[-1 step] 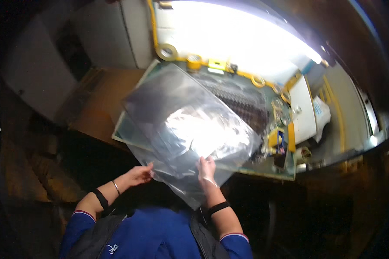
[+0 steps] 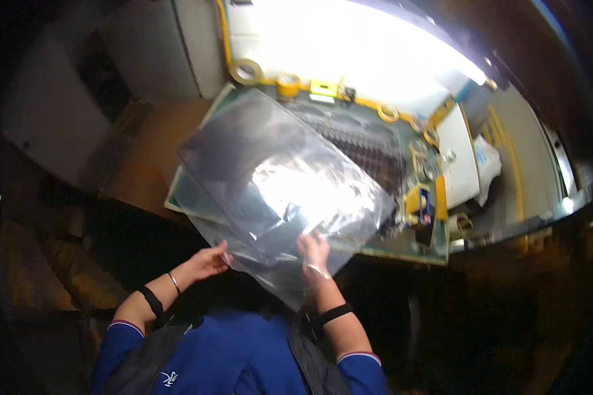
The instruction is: The person is inspecting a sheet of tinted films, placing it into a large plastic bag, and then taping the bag closed.
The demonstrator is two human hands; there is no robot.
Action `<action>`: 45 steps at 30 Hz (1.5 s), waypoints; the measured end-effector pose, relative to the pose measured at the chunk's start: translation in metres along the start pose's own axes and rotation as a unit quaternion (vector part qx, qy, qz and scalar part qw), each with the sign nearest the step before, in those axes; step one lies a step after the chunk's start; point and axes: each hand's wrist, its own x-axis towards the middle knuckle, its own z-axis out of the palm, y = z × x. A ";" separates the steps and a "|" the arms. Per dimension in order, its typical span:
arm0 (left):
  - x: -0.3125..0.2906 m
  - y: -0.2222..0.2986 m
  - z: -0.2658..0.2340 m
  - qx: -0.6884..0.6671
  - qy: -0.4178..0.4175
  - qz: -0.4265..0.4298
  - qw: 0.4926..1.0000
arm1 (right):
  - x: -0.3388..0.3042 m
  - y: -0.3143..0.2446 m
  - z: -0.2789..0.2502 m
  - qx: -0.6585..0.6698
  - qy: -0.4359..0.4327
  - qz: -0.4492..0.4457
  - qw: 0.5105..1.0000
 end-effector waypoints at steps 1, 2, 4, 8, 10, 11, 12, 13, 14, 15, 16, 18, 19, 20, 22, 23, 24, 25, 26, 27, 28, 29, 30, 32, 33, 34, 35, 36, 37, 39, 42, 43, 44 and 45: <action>0.005 -0.005 -0.003 -0.042 0.010 0.018 0.999 | -0.011 -0.011 -0.014 0.072 0.019 0.056 0.996; 0.007 -0.001 0.003 -0.086 0.016 0.027 0.996 | -0.020 -0.022 -0.029 0.146 0.036 0.107 0.983; 0.019 -0.002 0.006 -0.161 0.031 0.070 0.984 | -0.058 -0.028 -0.054 -0.085 -0.071 0.065 0.992; 0.042 -0.025 0.011 -0.211 -0.014 0.056 0.976 | -0.128 -0.027 -0.086 -0.022 -0.142 0.285 0.948; 0.048 -0.044 0.016 -0.159 -0.079 0.027 0.984 | -0.150 -0.020 -0.099 -0.082 -0.174 0.313 0.930; 0.040 -0.046 0.033 -0.114 -0.083 0.000 0.990 | -0.155 -0.016 -0.109 -0.090 -0.184 0.298 0.932; 0.038 -0.054 0.039 -0.094 -0.104 -0.029 0.990 | -0.161 -0.012 -0.116 -0.098 -0.197 0.282 0.934; 0.032 -0.062 0.044 -0.080 -0.117 -0.051 0.989 | -0.164 -0.009 -0.121 -0.137 -0.180 0.244 0.943; 0.026 -0.068 0.049 -0.066 -0.131 -0.070 0.987 | -0.166 -0.007 -0.124 -0.176 -0.163 0.205 0.949; 0.024 -0.076 0.050 -0.059 -0.135 -0.087 0.985 | -0.163 -0.006 -0.128 -0.185 -0.159 0.185 0.952; 0.020 -0.081 0.051 -0.053 -0.135 -0.098 0.985 | -0.163 -0.006 -0.131 -0.194 -0.151 0.192 0.950; 0.011 -0.085 0.053 -0.029 -0.143 -0.113 0.983 | -0.164 -0.014 -0.125 -0.214 -0.175 0.177 0.945; 0.009 -0.085 0.054 -0.027 -0.140 -0.111 0.983 | -0.164 -0.017 -0.120 -0.211 -0.177 0.176 0.945; 0.007 -0.085 0.057 -0.014 -0.136 -0.119 0.983 | -0.164 -0.021 -0.115 -0.211 -0.203 0.183 0.938; 0.003 -0.084 0.061 -0.002 -0.129 -0.124 0.984 | -0.165 -0.019 -0.105 -0.212 -0.234 0.190 0.930; 0.000 -0.082 0.065 0.016 -0.130 -0.114 0.985 | -0.165 -0.018 -0.099 -0.207 -0.263 0.191 0.923; -0.002 -0.081 0.067 0.034 -0.130 -0.103 0.985 | -0.166 -0.016 -0.092 -0.202 -0.292 0.191 0.915; -0.003 -0.080 0.070 0.033 -0.128 -0.101 0.986 | -0.169 -0.016 -0.084 -0.201 -0.298 0.171 0.917; -0.004 -0.079 0.072 0.050 -0.122 -0.084 0.988 | -0.168 -0.015 -0.080 -0.202 -0.300 0.171 0.916; -0.005 -0.079 0.074 0.068 -0.116 -0.069 0.989 | -0.166 -0.014 -0.076 -0.213 -0.302 0.195 0.909; -0.005 -0.079 0.075 0.066 -0.115 -0.067 0.989 | -0.165 -0.014 -0.072 -0.223 -0.303 0.218 0.900; -0.006 -0.078 0.076 0.076 -0.110 -0.051 0.990 | -0.163 -0.012 -0.069 -0.217 -0.287 0.251 0.899; -0.007 -0.078 0.076 0.086 -0.105 -0.035 0.990 | -0.161 -0.011 -0.066 -0.218 -0.288 0.251 0.898; -0.006 -0.081 0.074 0.096 -0.105 -0.011 0.990 | -0.158 -0.012 -0.060 -0.165 -0.271 0.324 0.891; -0.006 -0.081 0.073 0.068 -0.104 -0.010 0.992 | -0.158 -0.012 -0.057 -0.193 -0.278 0.309 0.889; -0.006 -0.080 0.073 0.041 -0.104 -0.010 0.994 | -0.159 -0.013 -0.058 -0.193 -0.278 0.309 0.889; -0.005 -0.078 0.070 0.040 -0.103 -0.009 0.994 | -0.159 -0.014 -0.058 -0.202 -0.291 0.305 0.884; -0.004 -0.076 0.066 0.030 -0.102 -0.006 0.994 | -0.159 -0.016 -0.058 -0.210 -0.304 0.301 0.879; -0.002 -0.074 0.061 0.020 -0.101 -0.003 0.995 | -0.160 -0.020 -0.058 -0.202 -0.307 0.316 0.875; -0.002 -0.067 0.056 0.032 -0.096 0.005 0.995 | -0.163 -0.028 -0.059 -0.201 -0.305 0.321 0.874; -0.002 -0.061 0.056 0.038 -0.101 0.011 0.994 | -0.167 -0.036 -0.061 -0.199 -0.304 0.322 0.874; -0.004 -0.059 0.057 0.021 -0.105 0.002 0.994 | -0.168 -0.038 -0.061 -0.204 -0.304 0.322 0.873; -0.004 -0.059 0.059 0.020 -0.105 0.006 0.994 | -0.169 -0.040 -0.060 -0.209 -0.305 0.321 0.872; -0.006 -0.062 0.063 -0.053 -0.113 -0.019 0.992 | -0.170 -0.042 -0.058 -0.212 -0.307 0.319 0.871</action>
